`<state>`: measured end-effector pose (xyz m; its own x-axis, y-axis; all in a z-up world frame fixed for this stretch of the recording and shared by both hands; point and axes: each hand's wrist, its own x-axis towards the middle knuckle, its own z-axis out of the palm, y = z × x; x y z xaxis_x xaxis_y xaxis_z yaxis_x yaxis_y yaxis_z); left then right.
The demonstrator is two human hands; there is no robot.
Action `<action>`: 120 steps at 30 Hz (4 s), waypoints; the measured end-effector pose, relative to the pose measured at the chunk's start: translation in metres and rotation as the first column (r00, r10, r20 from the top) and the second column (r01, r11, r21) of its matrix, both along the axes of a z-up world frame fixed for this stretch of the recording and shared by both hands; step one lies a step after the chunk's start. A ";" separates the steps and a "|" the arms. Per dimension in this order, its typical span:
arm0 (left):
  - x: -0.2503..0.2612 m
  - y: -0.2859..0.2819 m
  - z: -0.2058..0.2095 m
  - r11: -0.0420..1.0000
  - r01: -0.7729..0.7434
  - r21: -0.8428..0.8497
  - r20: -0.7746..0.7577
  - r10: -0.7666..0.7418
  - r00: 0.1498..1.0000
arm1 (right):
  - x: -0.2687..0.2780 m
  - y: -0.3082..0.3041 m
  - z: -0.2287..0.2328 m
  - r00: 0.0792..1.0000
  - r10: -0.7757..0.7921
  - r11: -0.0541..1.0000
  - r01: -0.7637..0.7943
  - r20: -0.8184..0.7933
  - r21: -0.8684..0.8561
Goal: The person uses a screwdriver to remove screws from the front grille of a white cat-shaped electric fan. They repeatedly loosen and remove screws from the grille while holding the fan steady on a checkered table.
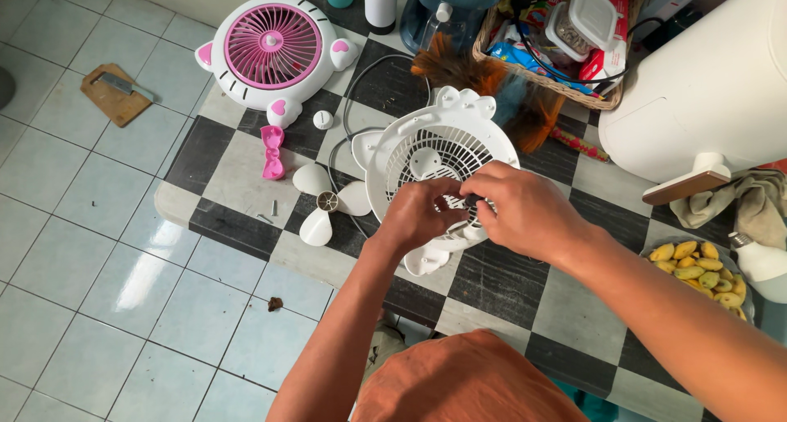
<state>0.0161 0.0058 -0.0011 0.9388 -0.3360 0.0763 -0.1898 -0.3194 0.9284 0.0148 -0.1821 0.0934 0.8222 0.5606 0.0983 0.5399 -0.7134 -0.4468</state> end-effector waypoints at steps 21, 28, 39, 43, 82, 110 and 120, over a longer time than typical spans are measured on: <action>-0.060 0.011 -0.062 0.881 0.035 0.472 0.163 -0.126 0.978 | 0.000 -0.011 0.024 0.998 -0.048 0.998 0.046 0.041 0.049; -0.061 0.011 -0.067 0.894 0.004 0.447 0.166 -0.087 0.982 | 0.001 -0.005 0.021 0.999 -0.001 0.998 -0.001 0.038 0.062; -0.061 0.013 -0.065 0.898 0.005 0.440 0.150 -0.079 0.986 | 0.000 0.001 0.004 0.999 0.017 1.000 -0.018 -0.041 -0.007; -0.060 0.013 -0.065 0.899 0.007 0.437 0.150 -0.081 0.985 | -0.001 0.003 0.004 0.994 0.046 0.999 -0.044 -0.102 0.018; 0.003 0.004 -0.026 0.992 0.110 0.064 0.066 -0.114 0.991 | 0.001 -0.006 0.002 0.985 0.159 0.974 -0.145 -0.066 0.176; -0.009 0.003 -0.007 0.992 0.080 0.094 0.133 -0.092 0.987 | -0.002 -0.006 -0.010 0.979 0.188 0.958 -0.166 -0.077 0.236; -0.013 -0.011 -0.014 0.995 -0.074 0.071 0.172 0.060 0.983 | -0.002 -0.003 -0.004 0.950 -0.079 0.930 0.179 -0.303 0.321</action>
<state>0.0036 -0.0053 -0.0146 0.9350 -0.2838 0.2128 -0.3182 -0.4058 0.8568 0.0123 -0.1854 0.0896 0.9067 0.4214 0.0191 0.2703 -0.5457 -0.7932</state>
